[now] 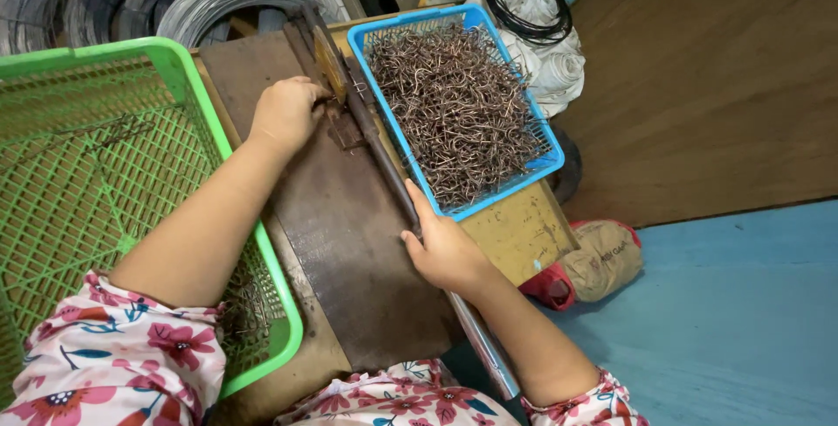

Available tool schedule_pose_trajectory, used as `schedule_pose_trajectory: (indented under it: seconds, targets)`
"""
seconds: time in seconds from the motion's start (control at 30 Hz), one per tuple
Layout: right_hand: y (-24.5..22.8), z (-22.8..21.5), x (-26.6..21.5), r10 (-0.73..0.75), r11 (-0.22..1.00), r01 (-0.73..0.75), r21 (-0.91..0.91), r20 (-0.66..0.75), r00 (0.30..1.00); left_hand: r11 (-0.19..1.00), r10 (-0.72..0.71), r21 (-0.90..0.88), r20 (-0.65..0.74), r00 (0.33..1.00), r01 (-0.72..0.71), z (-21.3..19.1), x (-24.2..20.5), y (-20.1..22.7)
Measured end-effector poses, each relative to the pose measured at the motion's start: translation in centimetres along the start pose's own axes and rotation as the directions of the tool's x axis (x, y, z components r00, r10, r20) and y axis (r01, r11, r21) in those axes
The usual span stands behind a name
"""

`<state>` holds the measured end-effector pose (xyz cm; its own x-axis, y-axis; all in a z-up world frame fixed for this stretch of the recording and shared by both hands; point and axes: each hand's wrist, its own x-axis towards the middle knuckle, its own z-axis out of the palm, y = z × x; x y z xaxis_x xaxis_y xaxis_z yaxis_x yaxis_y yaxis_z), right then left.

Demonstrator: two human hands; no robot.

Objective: Sorting and aligning metal nails using a wooden block and metal bar before transferring them to a basket.

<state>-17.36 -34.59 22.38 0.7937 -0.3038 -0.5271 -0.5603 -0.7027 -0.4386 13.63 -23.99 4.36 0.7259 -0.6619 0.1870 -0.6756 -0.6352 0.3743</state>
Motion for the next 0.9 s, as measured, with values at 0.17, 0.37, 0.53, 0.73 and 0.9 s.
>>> schedule_pose_trajectory:
  seconds: [0.17,0.37,0.53,0.73,0.9]
  targets:
    - [0.2,0.1,0.0,0.018,1.000,-0.018,-0.009,0.002,1.000,1.000,-0.004,0.001,0.000,1.000,0.004,-0.3,-0.1,0.3]
    - [0.5,0.5,0.2,0.025,1.000,-0.025,-0.018,0.000,1.000,1.000,0.014,-0.019,-0.026,1.000,-0.015,0.9,0.2,-0.3]
    - [1.6,1.2,1.4,0.007,1.000,-0.008,-0.023,-0.029,1.000,0.981,0.004,-0.195,-0.051,0.999,-0.014,-0.9,-0.3,0.8]
    - [3.5,2.8,3.6,-0.033,0.997,0.028,-0.066,-0.067,0.997,0.923,0.325,0.020,-0.575,0.751,-0.384,-3.6,-2.7,11.9]
    - [3.3,3.2,4.1,-0.025,0.975,0.002,-0.222,-0.099,0.995,0.752,0.569,-0.216,-0.265,0.779,-0.623,1.3,-3.2,17.6]
